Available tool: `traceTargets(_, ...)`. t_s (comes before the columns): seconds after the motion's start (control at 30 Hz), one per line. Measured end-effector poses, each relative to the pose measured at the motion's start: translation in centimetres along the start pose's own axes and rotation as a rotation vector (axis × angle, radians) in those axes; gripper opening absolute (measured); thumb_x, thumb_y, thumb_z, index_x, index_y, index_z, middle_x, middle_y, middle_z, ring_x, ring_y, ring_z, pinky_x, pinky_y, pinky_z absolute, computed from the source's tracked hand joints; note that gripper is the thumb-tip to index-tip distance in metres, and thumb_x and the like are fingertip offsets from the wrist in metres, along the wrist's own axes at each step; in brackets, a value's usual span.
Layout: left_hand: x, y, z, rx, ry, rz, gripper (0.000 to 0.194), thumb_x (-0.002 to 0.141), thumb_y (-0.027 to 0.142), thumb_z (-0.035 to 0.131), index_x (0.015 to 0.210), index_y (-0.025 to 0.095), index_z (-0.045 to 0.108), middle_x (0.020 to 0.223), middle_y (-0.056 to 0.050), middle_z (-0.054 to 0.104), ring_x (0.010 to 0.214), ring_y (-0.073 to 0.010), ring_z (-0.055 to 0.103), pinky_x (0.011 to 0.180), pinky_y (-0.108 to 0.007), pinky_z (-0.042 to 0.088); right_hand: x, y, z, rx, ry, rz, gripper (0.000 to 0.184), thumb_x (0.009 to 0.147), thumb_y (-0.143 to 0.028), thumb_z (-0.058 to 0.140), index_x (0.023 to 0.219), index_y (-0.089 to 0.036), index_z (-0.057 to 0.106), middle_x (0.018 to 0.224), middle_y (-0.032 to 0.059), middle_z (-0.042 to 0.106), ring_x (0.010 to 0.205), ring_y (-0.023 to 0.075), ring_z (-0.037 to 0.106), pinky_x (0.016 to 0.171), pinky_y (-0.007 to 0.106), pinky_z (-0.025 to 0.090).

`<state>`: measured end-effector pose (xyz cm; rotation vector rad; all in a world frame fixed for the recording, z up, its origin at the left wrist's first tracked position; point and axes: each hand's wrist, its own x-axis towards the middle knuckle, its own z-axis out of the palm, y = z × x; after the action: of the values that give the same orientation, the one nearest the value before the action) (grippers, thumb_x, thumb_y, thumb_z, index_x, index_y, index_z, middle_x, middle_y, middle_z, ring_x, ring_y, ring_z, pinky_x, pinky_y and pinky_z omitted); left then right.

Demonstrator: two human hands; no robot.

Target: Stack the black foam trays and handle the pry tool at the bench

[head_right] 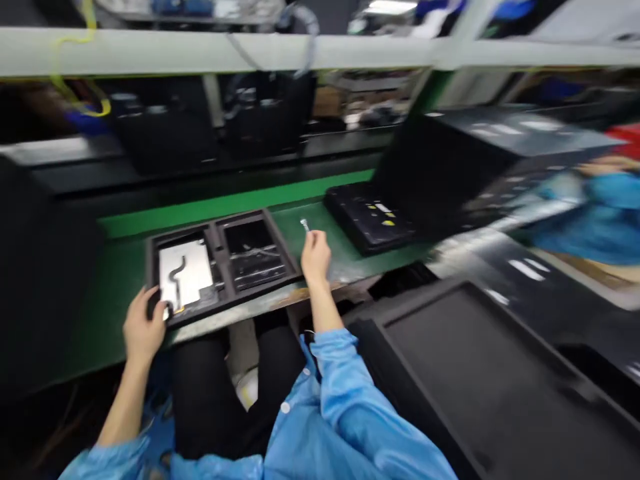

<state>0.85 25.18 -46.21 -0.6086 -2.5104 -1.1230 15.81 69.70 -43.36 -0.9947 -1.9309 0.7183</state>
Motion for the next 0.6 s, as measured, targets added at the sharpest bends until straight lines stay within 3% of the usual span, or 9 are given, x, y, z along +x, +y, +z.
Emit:
traceTargets(0.17, -0.2, -0.6, 0.0, 0.033, 0.008, -0.033, 0.045, 0.104, 0.042, 0.058, 0.142, 0.022, 0.071, 0.16, -0.016, 0.063, 0.151, -0.0323, 0.059, 0.131, -0.051, 0.046, -2.5, -4.0, 0.1, 0.282, -0.201, -0.115, 0.04, 0.107, -0.057, 0.059, 0.114, -0.02, 0.073, 0.087, 0.002, 0.069, 0.071, 0.0162, 0.058, 0.07, 0.03, 0.045)
traceTargets(0.27, -0.5, -0.2, -0.1, 0.029, 0.012, -0.031, 0.044, 0.105, 0.04, 0.057, 0.142, 0.021, 0.071, 0.16, -0.016, 0.064, 0.152, -0.0316, 0.059, 0.13, -0.05, 0.046, -3.1, -6.7, 0.5, 0.545, -0.377, 0.0, 0.044, 0.101, -0.06, 0.068, 0.117, -0.02, 0.077, 0.089, 0.0017, 0.068, 0.065, 0.0128, 0.054, 0.059, 0.027, 0.043)
traceTargets(0.33, -0.7, -0.1, -0.1, 0.026, 0.019, -0.029, 0.043, 0.105, 0.039, 0.056, 0.142, 0.02, 0.071, 0.16, -0.016, 0.064, 0.151, -0.0314, 0.059, 0.13, -0.05, 0.046, -3.3, -7.9, 0.9, 0.702, -0.444, 0.07, 0.046, 0.097, -0.063, 0.072, 0.114, -0.021, 0.08, 0.097, 0.0042, 0.071, 0.071, 0.013, 0.059, 0.06, 0.026, 0.048)
traceTargets(0.43, -0.9, -0.1, -0.2, 0.03, 0.021, -0.027, 0.043, 0.105, 0.039, 0.056, 0.141, 0.021, 0.072, 0.159, -0.016, 0.064, 0.15, -0.0308, 0.06, 0.129, -0.049, 0.047, -3.1, -8.6, 1.2, 0.708, -0.413, 0.051, 0.044, 0.092, -0.062, 0.079, 0.106, -0.021, 0.083, 0.099, 0.0044, 0.074, 0.076, 0.0136, 0.061, 0.067, 0.028, 0.054)
traceTargets(0.5, -0.8, -0.2, -0.2, 0.036, 0.018, -0.031, 0.043, 0.105, 0.039, 0.056, 0.141, 0.021, 0.072, 0.16, -0.015, 0.064, 0.15, -0.0302, 0.061, 0.128, -0.049, 0.047, -2.6, -8.4, 1.5, 0.681, -0.383, 0.055, 0.043, 0.091, -0.062, 0.081, 0.101, -0.02, 0.082, 0.081, 0.0005, 0.069, 0.067, 0.0123, 0.056, 0.063, 0.027, 0.051)
traceTargets(0.6, -0.5, -0.4, 0.0, 0.038, 0.018, -0.041, 0.043, 0.105, 0.039, 0.055, 0.141, 0.02, 0.072, 0.161, -0.016, 0.064, 0.149, -0.0303, 0.061, 0.128, -0.049, 0.048, -0.9, -7.4, 2.0, 0.78, -0.302, 0.178, 0.037, 0.09, -0.056, 0.083, 0.087, -0.022, 0.069, 0.062, -0.0059, 0.055, 0.056, 0.0116, 0.051, 0.057, 0.027, 0.049)
